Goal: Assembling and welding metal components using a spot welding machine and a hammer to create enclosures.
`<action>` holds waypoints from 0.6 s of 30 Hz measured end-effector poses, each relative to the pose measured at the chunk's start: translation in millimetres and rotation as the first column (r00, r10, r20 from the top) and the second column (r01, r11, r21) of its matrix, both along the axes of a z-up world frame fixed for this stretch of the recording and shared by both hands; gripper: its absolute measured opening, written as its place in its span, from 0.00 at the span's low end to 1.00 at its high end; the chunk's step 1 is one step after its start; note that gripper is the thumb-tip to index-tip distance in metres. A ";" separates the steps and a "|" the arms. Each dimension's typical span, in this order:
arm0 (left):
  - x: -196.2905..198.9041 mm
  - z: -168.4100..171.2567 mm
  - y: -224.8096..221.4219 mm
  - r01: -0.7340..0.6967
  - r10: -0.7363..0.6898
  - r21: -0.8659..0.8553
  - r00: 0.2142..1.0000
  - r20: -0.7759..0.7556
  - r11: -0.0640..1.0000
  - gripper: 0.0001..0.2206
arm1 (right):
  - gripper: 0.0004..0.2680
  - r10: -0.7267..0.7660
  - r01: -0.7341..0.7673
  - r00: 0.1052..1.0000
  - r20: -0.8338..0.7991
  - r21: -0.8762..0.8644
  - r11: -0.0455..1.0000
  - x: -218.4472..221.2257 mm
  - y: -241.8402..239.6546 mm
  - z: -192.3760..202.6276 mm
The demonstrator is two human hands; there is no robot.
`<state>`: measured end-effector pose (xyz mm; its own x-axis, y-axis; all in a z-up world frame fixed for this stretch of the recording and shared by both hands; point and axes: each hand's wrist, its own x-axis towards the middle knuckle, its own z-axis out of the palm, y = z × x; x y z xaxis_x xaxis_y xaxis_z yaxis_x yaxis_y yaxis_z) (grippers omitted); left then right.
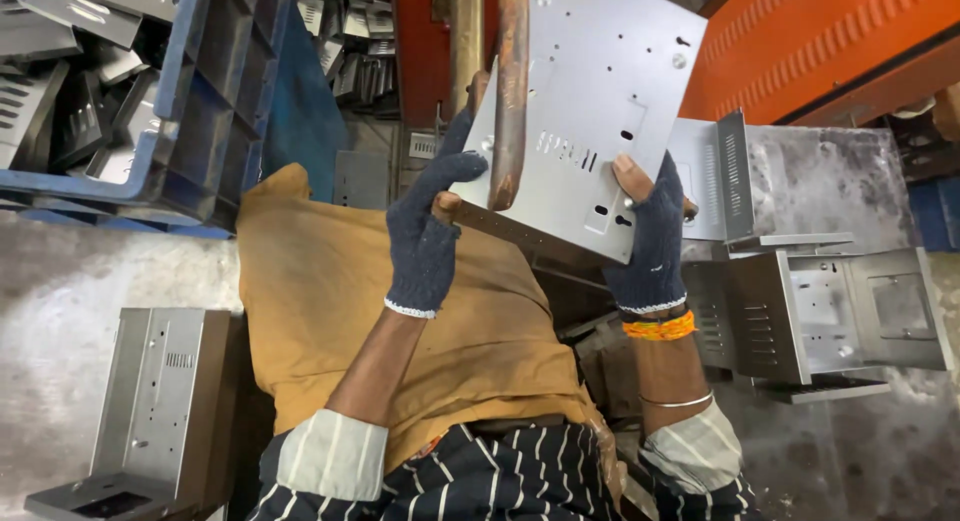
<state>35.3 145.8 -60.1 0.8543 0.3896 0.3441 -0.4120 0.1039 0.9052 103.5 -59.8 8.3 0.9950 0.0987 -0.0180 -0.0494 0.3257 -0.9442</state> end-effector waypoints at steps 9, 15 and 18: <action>1.4 -13.8 -4.5 -0.042 0.038 -0.056 0.997 -0.064 0.998 0.16 | 0.19 0.013 -0.010 0.993 0.116 -0.024 1.000 -1.6 7.3 12.0; -6.6 -11.6 -9.4 -0.074 0.072 -0.047 0.997 -0.038 0.996 0.15 | 0.21 0.016 0.002 0.993 0.116 -0.157 0.988 -4.5 8.6 19.7; -5.1 -4.2 -11.2 -0.106 0.103 -0.044 0.993 -0.065 0.993 0.13 | 0.23 0.112 -0.095 0.981 0.156 -0.109 0.989 4.2 8.7 23.6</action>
<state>30.2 134.6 -64.3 0.8272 0.4926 0.2704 -0.3655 0.1061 0.9247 107.7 -51.1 31.9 0.9700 0.2071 0.1271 0.0781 0.2296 -0.9701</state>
